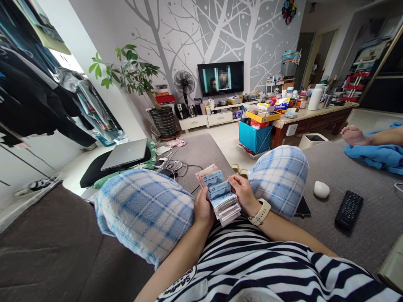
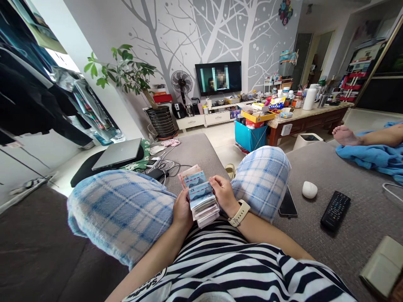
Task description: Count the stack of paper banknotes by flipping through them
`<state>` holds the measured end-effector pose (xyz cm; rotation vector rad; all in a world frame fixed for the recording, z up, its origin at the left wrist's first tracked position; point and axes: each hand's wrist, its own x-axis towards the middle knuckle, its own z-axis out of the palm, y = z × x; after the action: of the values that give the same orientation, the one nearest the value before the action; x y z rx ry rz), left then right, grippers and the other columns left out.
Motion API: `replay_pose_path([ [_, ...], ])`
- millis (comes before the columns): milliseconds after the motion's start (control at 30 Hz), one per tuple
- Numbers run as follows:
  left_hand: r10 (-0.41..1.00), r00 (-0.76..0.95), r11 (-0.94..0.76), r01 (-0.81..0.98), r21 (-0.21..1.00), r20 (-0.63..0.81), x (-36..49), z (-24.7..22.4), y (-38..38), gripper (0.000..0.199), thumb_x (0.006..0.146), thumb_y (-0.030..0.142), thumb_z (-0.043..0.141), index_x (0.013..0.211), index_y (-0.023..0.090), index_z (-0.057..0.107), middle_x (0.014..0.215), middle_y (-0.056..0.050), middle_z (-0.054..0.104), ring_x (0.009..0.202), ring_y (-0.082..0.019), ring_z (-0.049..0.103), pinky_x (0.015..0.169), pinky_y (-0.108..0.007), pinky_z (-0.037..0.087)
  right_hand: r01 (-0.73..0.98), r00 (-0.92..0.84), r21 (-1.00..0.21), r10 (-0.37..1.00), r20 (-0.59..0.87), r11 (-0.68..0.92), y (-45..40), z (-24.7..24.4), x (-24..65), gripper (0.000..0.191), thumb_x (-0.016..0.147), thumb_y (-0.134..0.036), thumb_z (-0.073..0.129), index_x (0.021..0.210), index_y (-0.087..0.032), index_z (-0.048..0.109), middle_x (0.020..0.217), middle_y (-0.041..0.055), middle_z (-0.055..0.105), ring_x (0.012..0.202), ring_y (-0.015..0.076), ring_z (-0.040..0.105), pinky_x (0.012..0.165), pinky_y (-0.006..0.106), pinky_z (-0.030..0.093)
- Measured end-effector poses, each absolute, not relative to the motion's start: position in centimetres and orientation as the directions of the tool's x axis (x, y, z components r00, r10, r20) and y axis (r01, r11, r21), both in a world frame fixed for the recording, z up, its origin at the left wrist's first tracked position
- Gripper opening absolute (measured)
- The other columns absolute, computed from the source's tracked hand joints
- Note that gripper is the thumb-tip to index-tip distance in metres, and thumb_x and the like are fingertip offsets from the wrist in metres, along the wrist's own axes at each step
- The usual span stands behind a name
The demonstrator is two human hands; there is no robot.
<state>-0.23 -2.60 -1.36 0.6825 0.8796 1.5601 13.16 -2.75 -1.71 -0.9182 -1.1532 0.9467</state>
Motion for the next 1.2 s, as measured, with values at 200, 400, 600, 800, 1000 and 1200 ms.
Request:
replay_pose_path([
  [200, 0.987, -0.153, -0.055, -0.579, 0.813, -0.042, -0.2, -1.5, -2.4, 0.028, 0.062, 0.035, 0.076, 0.081, 0.016, 0.07, 0.081, -0.005, 0.075, 0.082, -0.024, 0.07, 0.081, -0.036, 0.054, -0.213, 0.11, -0.935, 0.958, 0.266, 0.284, -2.9, -1.4, 12.9, 0.045, 0.081, -0.065, 0.061, 0.071, -0.021, 0.059, 0.055, -0.0001, 0.057, 0.051, 0.0143, 0.049, 0.053, 0.029, 0.037],
  [400, 0.998, -0.058, -0.005, -0.6, 0.8, -0.037, -0.3, -1.7, -2.5, 0.041, 0.061, 0.035, 0.08, 0.095, 0.013, 0.07, 0.093, -0.01, 0.076, 0.09, -0.027, 0.072, 0.084, -0.039, 0.054, -0.167, 0.199, -0.937, 0.941, 0.273, 0.307, -2.5, -1.8, 12.8, 0.042, 0.064, -0.049, 0.083, 0.082, -0.021, 0.056, 0.064, -0.005, 0.055, 0.058, 0.0128, 0.049, 0.056, 0.027, 0.039],
  [600, 0.999, -0.036, 0.011, -0.6, 0.8, -0.04, -0.3, -1.4, -2.8, 0.042, 0.06, 0.031, 0.081, 0.097, 0.014, 0.071, 0.094, -0.01, 0.076, 0.089, -0.028, 0.072, 0.082, -0.039, 0.054, -0.066, 0.208, -0.947, 0.933, 0.295, 0.314, -2.4, -1.8, 12.9, 0.035, 0.068, -0.048, 0.078, 0.078, -0.02, 0.059, 0.072, -0.0016, 0.058, 0.064, 0.0141, 0.05, 0.061, 0.028, 0.041],
  [800, 0.991, -0.122, -0.03, -0.562, 0.827, -0.047, -0.2, -1.4, -2.5, 0.029, 0.06, 0.033, 0.077, 0.081, 0.015, 0.07, 0.085, -0.006, 0.075, 0.086, -0.024, 0.07, 0.081, -0.035, 0.053, -0.046, 0.178, -0.944, 0.933, 0.314, 0.327, -2.6, -1.6, 13.0, 0.035, 0.074, -0.052, 0.072, 0.069, -0.02, 0.059, 0.066, -0.0024, 0.054, 0.062, 0.0137, 0.047, 0.06, 0.028, 0.039],
  [1000, 0.977, -0.206, -0.059, -0.503, 0.863, -0.053, -0.2, -0.9, -2.6, 0.014, 0.064, 0.03, 0.071, 0.067, 0.017, 0.068, 0.069, -0.001, 0.068, 0.074, -0.02, 0.065, 0.072, -0.03, 0.052, -0.074, 0.167, -0.941, 0.934, 0.315, 0.33, -2.8, -1.2, 12.9, 0.037, 0.074, -0.054, 0.071, 0.069, -0.02, 0.059, 0.065, -0.0023, 0.055, 0.062, 0.0137, 0.047, 0.06, 0.028, 0.04],
  [1200, 0.978, -0.203, -0.054, -0.49, 0.87, -0.053, -0.2, -0.6, -2.8, 0.014, 0.066, 0.031, 0.07, 0.066, 0.017, 0.068, 0.067, -0.001, 0.065, 0.075, -0.02, 0.064, 0.073, -0.03, 0.052, -0.075, 0.165, -0.942, 0.935, 0.313, 0.328, -2.8, -1.1, 12.9, 0.037, 0.074, -0.055, 0.071, 0.07, -0.02, 0.06, 0.065, -0.0021, 0.055, 0.061, 0.0138, 0.048, 0.06, 0.028, 0.041],
])
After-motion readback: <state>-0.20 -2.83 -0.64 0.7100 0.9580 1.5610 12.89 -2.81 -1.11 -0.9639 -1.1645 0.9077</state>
